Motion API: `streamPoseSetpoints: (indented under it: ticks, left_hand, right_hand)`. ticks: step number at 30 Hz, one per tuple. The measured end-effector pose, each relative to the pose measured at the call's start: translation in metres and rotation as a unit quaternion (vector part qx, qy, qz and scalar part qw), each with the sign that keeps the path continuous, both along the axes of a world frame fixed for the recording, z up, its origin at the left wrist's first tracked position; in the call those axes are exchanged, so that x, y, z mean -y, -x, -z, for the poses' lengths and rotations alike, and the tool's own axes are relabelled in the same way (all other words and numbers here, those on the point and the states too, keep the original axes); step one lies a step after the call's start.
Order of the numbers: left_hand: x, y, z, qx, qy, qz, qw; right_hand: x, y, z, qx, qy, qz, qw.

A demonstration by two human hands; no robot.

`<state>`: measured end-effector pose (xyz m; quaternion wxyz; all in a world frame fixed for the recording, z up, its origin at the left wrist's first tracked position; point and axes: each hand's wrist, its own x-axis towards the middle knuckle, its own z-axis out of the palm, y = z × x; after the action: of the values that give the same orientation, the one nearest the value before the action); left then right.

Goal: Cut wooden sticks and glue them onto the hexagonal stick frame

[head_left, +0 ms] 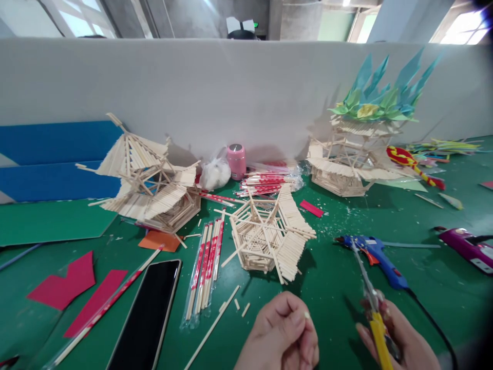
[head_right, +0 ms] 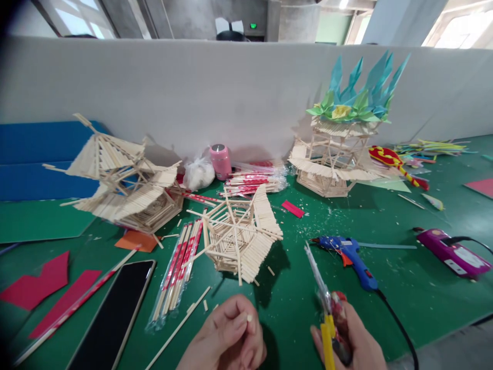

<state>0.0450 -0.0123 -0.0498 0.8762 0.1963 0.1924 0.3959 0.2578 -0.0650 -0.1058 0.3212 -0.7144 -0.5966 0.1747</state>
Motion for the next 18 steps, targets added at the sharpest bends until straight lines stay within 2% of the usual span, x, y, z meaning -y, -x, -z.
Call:
streamPoseSetpoints:
  ticks: [4, 7, 10, 12, 14, 16, 18]
  left_hand:
    - [0.000, 0.002, 0.000, -0.019, 0.008, -0.004, 1.000]
    - [-0.002, 0.003, 0.003, -0.034, 0.013, 0.007, 0.999]
    - [-0.003, 0.004, 0.005, -0.049, 0.023, 0.010, 0.998]
    - [-0.003, 0.003, 0.005, -0.068, 0.020, 0.008, 0.997]
    - [-0.001, 0.002, 0.004, -0.110, 0.008, 0.009, 0.994]
    - [0.000, 0.002, 0.003, -0.176, -0.016, 0.036, 0.984]
    - [0.002, 0.002, 0.001, -0.234, -0.040, 0.072, 0.969]
  right_hand:
    - [-0.009, -0.023, 0.003, 0.102, 0.082, 0.054, 0.990]
    - [-0.009, -0.038, 0.015, 0.137, 0.086, 0.021, 0.987]
    - [-0.009, -0.046, 0.017, 0.174, 0.026, -0.023, 0.984]
    - [-0.011, -0.044, 0.009, 0.213, -0.038, -0.041, 0.975]
    - [-0.013, -0.034, -0.004, 0.211, -0.103, -0.049, 0.971]
    - [-0.016, -0.017, -0.018, 0.137, -0.152, -0.074, 0.976]
    - [-0.019, 0.004, -0.031, 0.052, -0.169, -0.188, 0.966]
